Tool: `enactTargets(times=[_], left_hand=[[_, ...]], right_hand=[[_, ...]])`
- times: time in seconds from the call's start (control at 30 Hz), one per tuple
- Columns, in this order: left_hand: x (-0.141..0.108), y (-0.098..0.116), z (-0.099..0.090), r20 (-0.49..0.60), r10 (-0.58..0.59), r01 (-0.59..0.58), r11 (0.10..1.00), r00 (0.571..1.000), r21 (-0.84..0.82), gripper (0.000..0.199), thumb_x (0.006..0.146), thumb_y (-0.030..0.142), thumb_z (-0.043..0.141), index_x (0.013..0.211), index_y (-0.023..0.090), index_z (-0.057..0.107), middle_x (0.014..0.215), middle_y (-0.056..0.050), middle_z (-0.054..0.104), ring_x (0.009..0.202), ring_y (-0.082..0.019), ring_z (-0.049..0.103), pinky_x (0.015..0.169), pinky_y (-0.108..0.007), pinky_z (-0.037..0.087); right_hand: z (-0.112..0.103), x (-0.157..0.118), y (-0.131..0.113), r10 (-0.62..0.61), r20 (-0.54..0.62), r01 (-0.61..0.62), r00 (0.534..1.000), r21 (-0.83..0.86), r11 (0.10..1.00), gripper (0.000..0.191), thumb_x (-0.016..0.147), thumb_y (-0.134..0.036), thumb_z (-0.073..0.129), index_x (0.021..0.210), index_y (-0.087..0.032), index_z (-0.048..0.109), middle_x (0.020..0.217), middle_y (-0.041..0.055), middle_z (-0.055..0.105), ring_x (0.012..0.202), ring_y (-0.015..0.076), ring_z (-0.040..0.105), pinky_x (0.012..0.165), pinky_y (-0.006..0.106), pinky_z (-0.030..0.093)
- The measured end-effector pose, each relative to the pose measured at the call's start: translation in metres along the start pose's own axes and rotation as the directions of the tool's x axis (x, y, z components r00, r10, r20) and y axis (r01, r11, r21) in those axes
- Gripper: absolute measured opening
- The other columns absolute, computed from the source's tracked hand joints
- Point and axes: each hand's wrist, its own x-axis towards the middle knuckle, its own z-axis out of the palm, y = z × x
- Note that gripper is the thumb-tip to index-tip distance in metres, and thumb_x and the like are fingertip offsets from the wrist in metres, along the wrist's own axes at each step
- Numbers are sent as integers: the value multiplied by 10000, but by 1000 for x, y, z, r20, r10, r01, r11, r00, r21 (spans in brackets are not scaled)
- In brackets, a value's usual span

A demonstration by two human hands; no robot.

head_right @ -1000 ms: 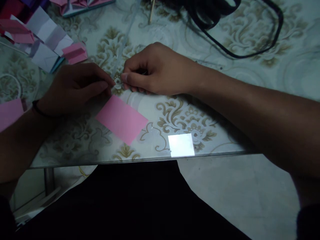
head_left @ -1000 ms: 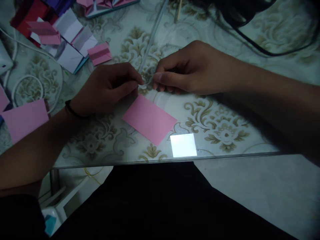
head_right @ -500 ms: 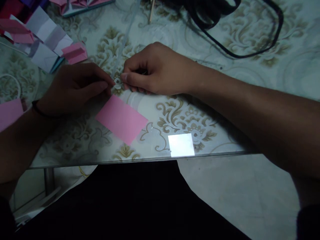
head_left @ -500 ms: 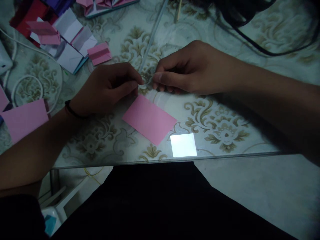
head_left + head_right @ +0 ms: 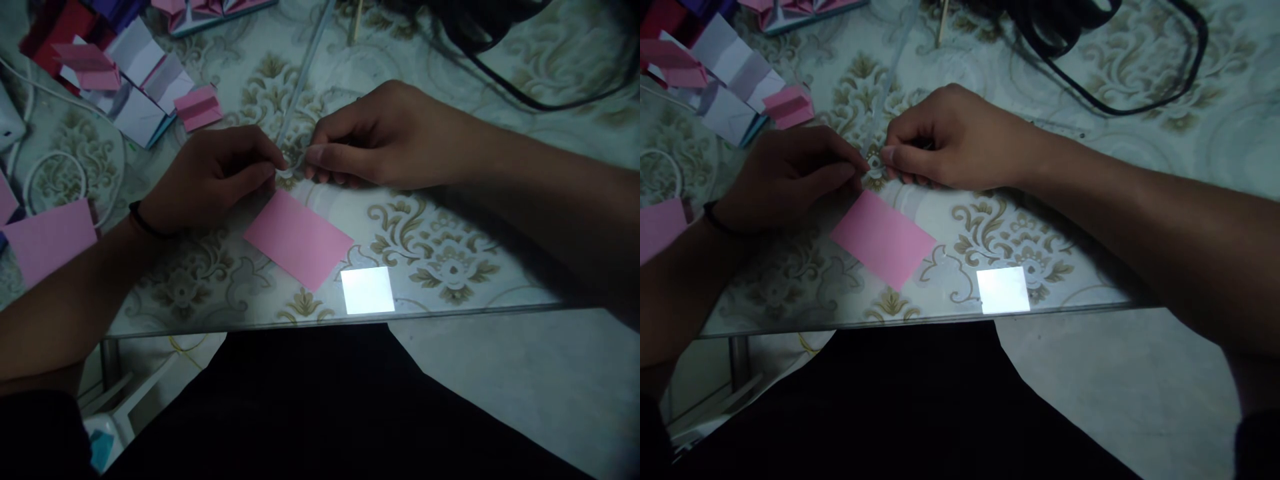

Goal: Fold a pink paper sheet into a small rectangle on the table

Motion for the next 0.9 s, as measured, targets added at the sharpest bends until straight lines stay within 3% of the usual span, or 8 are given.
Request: enactTargets(times=[0.33, 0.9], left_hand=[[1, -1, 0, -24, -17, 16, 998, 1000, -62, 105, 949, 191, 700, 1021, 192, 777, 790, -21, 747, 672, -138, 652, 640, -286, 523], [0, -3, 0, -29, -29, 27, 999, 999, -47, 129, 949, 212, 705, 1035, 152, 779, 805, -31, 755, 691, -139, 654, 658, -278, 520]], right_hand=[[-1, 0, 0, -8, -5, 8, 1000, 21, 1000, 257, 1010, -282, 612, 871, -120, 756, 641, -16, 656, 517, 58, 533, 516, 188, 396], [0, 0, 0, -20, -8, 21, 1000, 27, 999, 247, 1004, -251, 619, 856, -108, 756, 616, -26, 638, 505, 45, 520, 506, 177, 383]])
